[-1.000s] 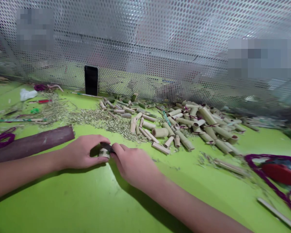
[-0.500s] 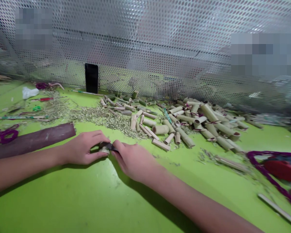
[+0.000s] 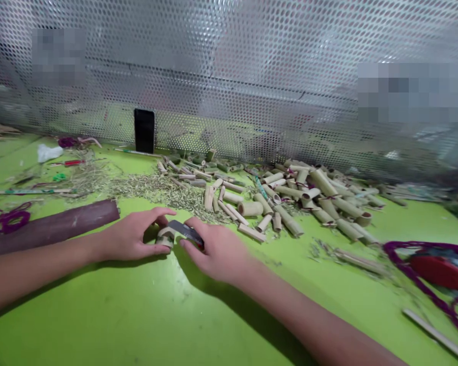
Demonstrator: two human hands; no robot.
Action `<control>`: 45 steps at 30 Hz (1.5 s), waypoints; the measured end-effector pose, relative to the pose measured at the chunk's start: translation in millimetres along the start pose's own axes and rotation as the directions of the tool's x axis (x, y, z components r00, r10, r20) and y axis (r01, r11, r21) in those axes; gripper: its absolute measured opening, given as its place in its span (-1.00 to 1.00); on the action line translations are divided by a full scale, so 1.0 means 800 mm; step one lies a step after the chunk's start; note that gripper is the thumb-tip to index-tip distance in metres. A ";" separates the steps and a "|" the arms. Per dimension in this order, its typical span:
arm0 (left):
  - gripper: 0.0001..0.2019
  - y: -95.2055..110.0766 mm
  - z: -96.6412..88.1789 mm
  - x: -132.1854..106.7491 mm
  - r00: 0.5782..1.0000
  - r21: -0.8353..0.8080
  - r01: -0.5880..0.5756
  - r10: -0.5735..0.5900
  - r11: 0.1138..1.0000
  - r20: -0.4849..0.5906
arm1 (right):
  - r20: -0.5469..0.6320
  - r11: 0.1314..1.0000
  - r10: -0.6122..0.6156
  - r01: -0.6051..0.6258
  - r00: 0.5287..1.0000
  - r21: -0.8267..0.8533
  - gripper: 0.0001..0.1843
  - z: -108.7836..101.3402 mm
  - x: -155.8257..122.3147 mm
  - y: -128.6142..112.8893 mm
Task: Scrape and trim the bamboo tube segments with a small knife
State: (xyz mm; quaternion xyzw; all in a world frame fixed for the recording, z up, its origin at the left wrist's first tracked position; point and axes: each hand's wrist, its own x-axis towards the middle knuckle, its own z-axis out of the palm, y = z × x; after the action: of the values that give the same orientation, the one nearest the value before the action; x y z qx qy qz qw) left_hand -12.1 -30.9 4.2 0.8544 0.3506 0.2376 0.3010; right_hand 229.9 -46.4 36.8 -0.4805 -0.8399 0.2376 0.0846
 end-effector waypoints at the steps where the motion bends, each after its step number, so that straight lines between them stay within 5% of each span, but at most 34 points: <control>1: -0.37 0.001 0.000 0.001 1.000 -0.003 0.000 0.000 1.000 0.000 | -0.026 1.000 -0.013 0.014 1.000 0.024 -0.85 0.001 0.001 -0.001; 11: -0.39 -0.003 0.005 0.004 0.999 0.028 -0.033 0.034 0.999 -0.012 | -0.118 0.979 -0.025 0.048 0.993 0.200 -0.89 0.020 0.004 -0.010; 20: -0.38 -0.003 0.005 0.004 0.998 0.030 -0.053 0.054 0.998 -0.025 | -0.098 0.993 -0.018 0.029 0.995 0.113 -0.86 0.026 0.006 -0.008; 28: -0.38 0.001 0.003 0.002 0.999 0.020 -0.038 0.039 0.999 -0.022 | -0.075 0.998 -0.053 0.055 0.996 0.024 -0.89 0.025 0.005 -0.009; 36: -0.37 -0.001 0.001 0.003 0.999 -0.033 0.043 -0.043 0.999 -0.008 | -0.187 0.984 -0.023 0.055 0.982 0.167 -0.76 0.003 0.007 0.010; 41: -0.34 0.004 -0.002 0.001 0.997 0.013 0.078 -0.078 0.997 -0.006 | -0.300 0.991 0.071 -0.100 0.951 -0.084 -0.70 -0.014 0.029 0.054; 45: -0.35 0.002 -0.001 0.001 0.998 0.001 0.070 -0.070 0.998 0.000 | -0.192 0.990 0.039 -0.065 0.981 -0.127 -0.74 -0.012 0.025 0.047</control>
State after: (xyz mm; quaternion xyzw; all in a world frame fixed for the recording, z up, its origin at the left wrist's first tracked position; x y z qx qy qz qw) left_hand -11.1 -30.7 6.2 0.8418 0.3806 0.2264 0.3087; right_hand 251.9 -10.2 25.7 -0.5273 -0.8292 0.1367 0.1255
